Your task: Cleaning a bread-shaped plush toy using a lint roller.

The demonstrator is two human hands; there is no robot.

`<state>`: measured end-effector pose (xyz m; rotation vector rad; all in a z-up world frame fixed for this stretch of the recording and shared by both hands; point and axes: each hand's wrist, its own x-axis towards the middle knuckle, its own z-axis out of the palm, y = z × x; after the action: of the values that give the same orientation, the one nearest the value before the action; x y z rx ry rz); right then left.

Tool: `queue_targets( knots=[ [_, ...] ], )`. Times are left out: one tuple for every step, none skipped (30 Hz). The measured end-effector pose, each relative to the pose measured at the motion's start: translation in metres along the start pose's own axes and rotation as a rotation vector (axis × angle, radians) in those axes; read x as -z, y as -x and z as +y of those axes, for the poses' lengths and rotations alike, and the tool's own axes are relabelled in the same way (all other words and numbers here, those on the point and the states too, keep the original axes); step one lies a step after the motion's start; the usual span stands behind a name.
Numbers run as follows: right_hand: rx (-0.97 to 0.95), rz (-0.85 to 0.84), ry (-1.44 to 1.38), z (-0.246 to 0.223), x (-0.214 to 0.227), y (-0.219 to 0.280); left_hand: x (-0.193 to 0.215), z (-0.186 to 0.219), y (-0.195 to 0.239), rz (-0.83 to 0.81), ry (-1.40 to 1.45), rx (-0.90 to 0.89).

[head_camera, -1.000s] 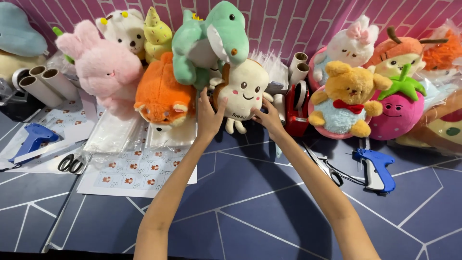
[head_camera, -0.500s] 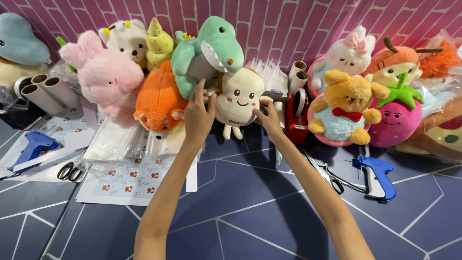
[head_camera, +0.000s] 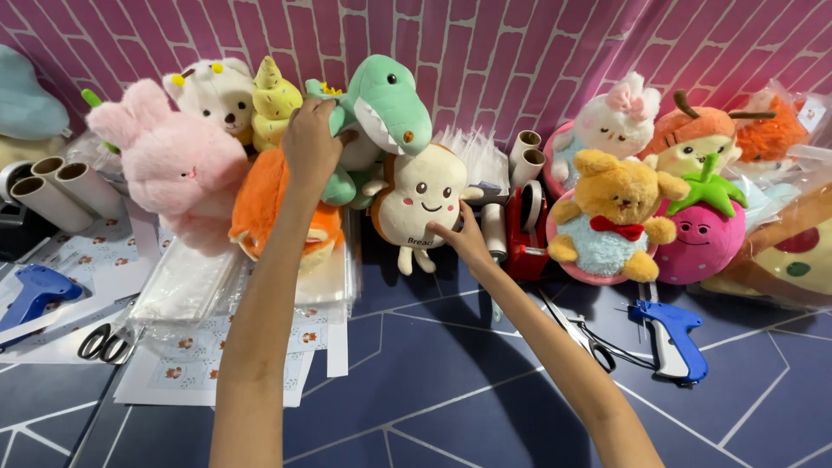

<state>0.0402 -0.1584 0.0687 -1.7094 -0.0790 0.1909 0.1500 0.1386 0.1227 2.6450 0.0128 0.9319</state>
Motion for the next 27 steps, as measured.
queue_targets(
  knots=[
    [0.001, -0.001, -0.001, 0.004, 0.0, -0.004, 0.0, -0.002, -0.001, 0.001, -0.001, -0.001],
    [0.004, 0.006, 0.0, 0.008, -0.001, -0.008, 0.0, -0.005, -0.002, 0.043, 0.003, -0.021],
    [0.007, 0.01, 0.005, 0.01, 0.0, -0.013, 0.0, -0.008, -0.004, 0.087, 0.008, -0.038],
    [0.011, 0.007, 0.008, 0.013, 0.0, -0.015, 0.006, -0.01, -0.005, 0.091, 0.007, -0.036],
    [0.009, 0.013, 0.005, 0.017, 0.0, -0.017, 0.011, -0.012, -0.006, 0.138, 0.046, 0.003],
    [0.008, 0.019, 0.002, 0.02, 0.001, -0.019, 0.016, -0.015, -0.007, 0.185, 0.084, 0.042],
    [0.007, 0.018, 0.003, 0.027, 0.002, -0.023, 0.028, -0.01, -0.009, 0.184, 0.084, 0.043],
    [0.025, 0.04, -0.004, 0.034, 0.003, -0.028, 0.04, -0.005, -0.011, 0.269, 0.23, 0.107],
    [0.044, 0.062, -0.011, 0.04, 0.004, -0.033, 0.051, 0.0, -0.013, 0.354, 0.376, 0.17],
    [0.044, 0.061, -0.01, 0.047, 0.007, -0.035, 0.055, -0.001, -0.014, 0.354, 0.376, 0.172],
    [0.056, 0.085, -0.046, 0.053, 0.008, -0.037, 0.06, -0.003, -0.014, 0.35, 0.477, 0.182],
    [0.068, 0.11, -0.083, 0.06, 0.01, -0.039, 0.064, -0.004, -0.014, 0.346, 0.577, 0.191],
    [0.067, 0.107, -0.083, 0.054, 0.012, -0.032, 0.062, 0.004, -0.015, 0.346, 0.575, 0.194],
    [0.081, 0.132, -0.069, 0.048, 0.015, -0.025, 0.059, 0.012, -0.016, 0.359, 0.686, 0.244],
    [0.096, 0.157, -0.054, 0.042, 0.018, -0.018, 0.057, 0.019, -0.017, 0.373, 0.797, 0.295],
    [0.095, 0.153, -0.054, 0.031, 0.024, -0.01, 0.052, 0.018, -0.016, 0.375, 0.794, 0.298],
    [0.151, 0.177, -0.064, 0.021, 0.03, -0.001, 0.048, 0.018, -0.015, 0.356, 0.851, 0.326],
    [0.207, 0.201, -0.075, 0.01, 0.036, 0.008, 0.044, 0.018, -0.014, 0.335, 0.907, 0.354],
    [0.204, 0.198, -0.077, 0.003, 0.045, 0.013, 0.044, 0.026, -0.008, 0.335, 0.904, 0.356],
    [0.315, 0.253, -0.015, -0.004, 0.055, 0.018, 0.044, 0.034, -0.002, 0.291, 0.9, 0.35],
    [0.426, 0.308, 0.047, -0.011, 0.064, 0.023, 0.045, 0.042, 0.005, 0.248, 0.896, 0.344],
    [0.423, 0.306, 0.046, -0.016, 0.075, 0.025, 0.027, 0.031, 0.01, 0.248, 0.892, 0.346],
    [0.466, 0.335, 0.058, -0.02, 0.087, 0.027, 0.009, 0.021, 0.014, 0.218, 0.901, 0.363],
    [0.51, 0.365, 0.07, -0.024, 0.099, 0.03, -0.008, 0.01, 0.019, 0.188, 0.909, 0.379],
    [0.507, 0.368, 0.068, -0.026, 0.106, 0.033, -0.008, 0.011, 0.024, 0.184, 0.908, 0.377],
    [0.508, 0.403, 0.063, -0.029, 0.113, 0.037, -0.008, 0.012, 0.03, 0.196, 0.854, 0.332],
    [0.511, 0.437, 0.061, -0.032, 0.121, 0.04, -0.009, 0.013, 0.035, 0.21, 0.802, 0.289]
  ],
)
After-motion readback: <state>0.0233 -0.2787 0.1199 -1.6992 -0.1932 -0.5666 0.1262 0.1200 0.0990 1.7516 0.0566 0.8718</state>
